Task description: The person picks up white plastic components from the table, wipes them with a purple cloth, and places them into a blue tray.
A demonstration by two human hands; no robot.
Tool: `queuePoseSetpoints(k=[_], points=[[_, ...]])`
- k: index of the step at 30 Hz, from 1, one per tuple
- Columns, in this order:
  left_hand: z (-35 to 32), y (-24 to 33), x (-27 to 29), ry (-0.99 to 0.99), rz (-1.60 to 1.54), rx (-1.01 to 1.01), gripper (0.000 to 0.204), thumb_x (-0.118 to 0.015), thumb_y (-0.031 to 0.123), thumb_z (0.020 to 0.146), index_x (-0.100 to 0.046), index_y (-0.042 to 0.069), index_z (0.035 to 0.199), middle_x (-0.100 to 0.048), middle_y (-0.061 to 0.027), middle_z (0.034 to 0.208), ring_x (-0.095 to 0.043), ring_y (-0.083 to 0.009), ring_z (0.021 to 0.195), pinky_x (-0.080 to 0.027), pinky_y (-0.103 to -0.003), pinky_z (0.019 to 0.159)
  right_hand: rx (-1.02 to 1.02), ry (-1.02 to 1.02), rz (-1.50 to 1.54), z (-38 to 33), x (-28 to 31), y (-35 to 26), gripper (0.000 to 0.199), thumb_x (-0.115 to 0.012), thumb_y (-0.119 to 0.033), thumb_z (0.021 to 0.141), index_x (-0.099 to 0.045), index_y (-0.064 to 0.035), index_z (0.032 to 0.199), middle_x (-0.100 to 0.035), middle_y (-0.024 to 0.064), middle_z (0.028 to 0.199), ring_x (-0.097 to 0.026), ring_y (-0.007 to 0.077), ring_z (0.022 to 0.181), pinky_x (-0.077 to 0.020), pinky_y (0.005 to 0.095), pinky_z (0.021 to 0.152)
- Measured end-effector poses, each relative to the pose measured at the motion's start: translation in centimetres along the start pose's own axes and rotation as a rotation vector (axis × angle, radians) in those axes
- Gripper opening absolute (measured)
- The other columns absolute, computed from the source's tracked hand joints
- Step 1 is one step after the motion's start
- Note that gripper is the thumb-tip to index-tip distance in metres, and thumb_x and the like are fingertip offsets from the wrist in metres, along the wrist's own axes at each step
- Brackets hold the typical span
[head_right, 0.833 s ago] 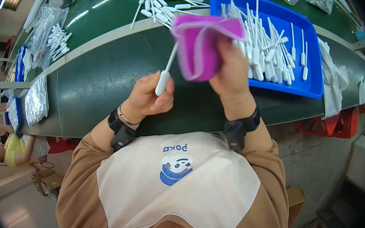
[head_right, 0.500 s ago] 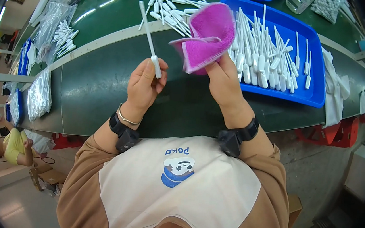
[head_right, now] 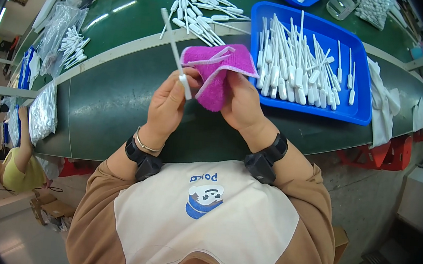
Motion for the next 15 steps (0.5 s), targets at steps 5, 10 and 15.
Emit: queuePoseSetpoints(k=[5, 10, 15], points=[[-0.8, -0.1, -0.1, 0.026, -0.179, 0.252, 0.022, -0.04, 0.017, 0.089, -0.053, -0.001, 0.091, -0.051, -0.0093, 0.1, -0.049, -0.0157, 0.086, -0.037, -0.026, 0.078, 0.048, -0.03, 0.021, 0.3, -0.1, -0.4, 0.035, -0.034, -0.027, 0.09, -0.04, -0.0052, 0.116, -0.05, 0.0095, 0.111, -0.051, 0.0207, 0.1, -0.041, 0.0345, 0.086], [-1.1, 2.7, -1.4, -0.538, -0.055, -0.016, 0.022, -0.042, 0.02, 0.088, -0.052, 0.001, 0.09, -0.053, -0.0106, 0.101, -0.05, -0.0149, 0.09, -0.038, -0.027, 0.079, -0.058, -0.176, 0.024, -0.2, 1.1, 0.6, 0.031, -0.036, -0.026, 0.089, -0.044, -0.0064, 0.112, -0.052, 0.009, 0.107, -0.053, 0.0192, 0.093, -0.0433, 0.0322, 0.081], [-0.7, 2.2, -2.1, -0.401, -0.348, 0.12, 0.02, -0.044, 0.018, 0.087, -0.052, 0.0, 0.091, -0.056, -0.0108, 0.099, -0.053, -0.0137, 0.085, -0.042, -0.027, 0.074, -0.394, -0.708, 0.734, 1.3, 2.8, 2.9, 0.031, -0.037, -0.027, 0.089, -0.046, -0.0071, 0.111, -0.053, 0.0095, 0.103, -0.055, 0.0195, 0.088, -0.0457, 0.0303, 0.076]])
Point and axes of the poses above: each hand's wrist, its own z-axis towards the middle knuckle, its own x-axis out of the back of the hand, y = z × x, the point moved 1 cm from there along z, towards the middle knuckle
